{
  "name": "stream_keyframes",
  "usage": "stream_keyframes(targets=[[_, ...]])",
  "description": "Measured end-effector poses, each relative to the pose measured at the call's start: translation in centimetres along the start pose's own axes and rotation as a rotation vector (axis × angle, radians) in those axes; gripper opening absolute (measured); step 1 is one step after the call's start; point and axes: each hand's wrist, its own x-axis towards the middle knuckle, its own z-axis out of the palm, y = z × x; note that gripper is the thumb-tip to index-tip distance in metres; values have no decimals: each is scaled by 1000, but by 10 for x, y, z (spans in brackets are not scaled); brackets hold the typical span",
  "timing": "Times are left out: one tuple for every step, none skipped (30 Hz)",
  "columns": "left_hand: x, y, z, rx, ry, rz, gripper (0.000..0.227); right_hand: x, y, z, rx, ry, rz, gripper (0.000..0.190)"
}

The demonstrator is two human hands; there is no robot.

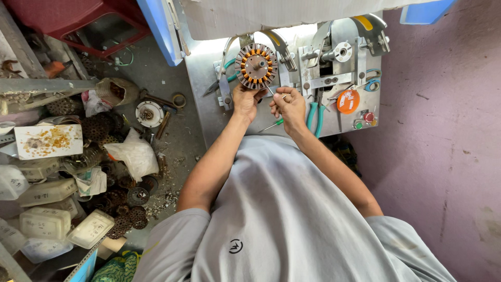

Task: The person operates a winding machine to process a motor stator, using a screwdriver to adjust components and pliers to trim wires. They remove the finished stator from the machine and place it on a nearby surface.

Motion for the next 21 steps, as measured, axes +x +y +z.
stream_keyframes(targets=[[1,2,1,-12,-19,0,26,0,-6,4,11,-14,18,21],[-1,3,1,-22,-36,-6,27,-4,-9,8,25,-23,39,20],[-4,4,1,-33,-52,-12,28,-13,-8,13,-191,5,-104,21],[-1,5,5,-30,-57,-23,29,-20,-9,19,-409,29,-257,21],[0,5,9,-28,-61,-33,29,-22,-12,24,-626,56,-411,21],[-5,6,8,-23,-52,-49,29,-24,-14,26,-822,54,-607,19],[-9,9,6,-19,-47,-39,29,-25,-16,25,-1016,50,-805,17],[-8,9,8,-19,-50,-31,28,-24,-20,21,-1214,47,-1009,15],[-8,9,11,-19,-53,-23,27,-26,-22,17,-1245,30,-977,15],[-6,12,13,-1,-62,-24,26,-25,-23,15,-1271,6,-949,14],[-6,14,15,18,-71,-25,24,-24,-25,12,-1297,-18,-922,13],[-9,15,15,35,-74,-29,23,-26,-25,7,-1312,-42,-897,13],[-13,17,14,103,-64,-41,23,-28,-25,0,-1327,-65,-873,12],[-16,19,13,170,-53,-46,23,-28,-26,-4,-1339,-92,-855,12],[-20,22,11,238,-42,-51,24,-29,-25,-10,-1315,-115,-859,11],[-25,23,10,373,-55,-39,22,-31,-24,-16,-1292,-138,-863,10],[-30,24,8,509,-67,-28,20,-30,-23,-23,-1270,-161,-866,10],[-39,24,7,642,-75,-21,19,-27,-22,-29,-1220,-147,-790,9],[-48,25,5,819,-53,-29,15,-24,-21,-35,-1171,-133,-714,9],[-59,28,2,996,-30,-37,12,-21,-20,-41,-1122,-119,-638,9],[-68,30,0,1173,-5,-48,12,-16,-21,-46,-1175,-139,-660,9]])
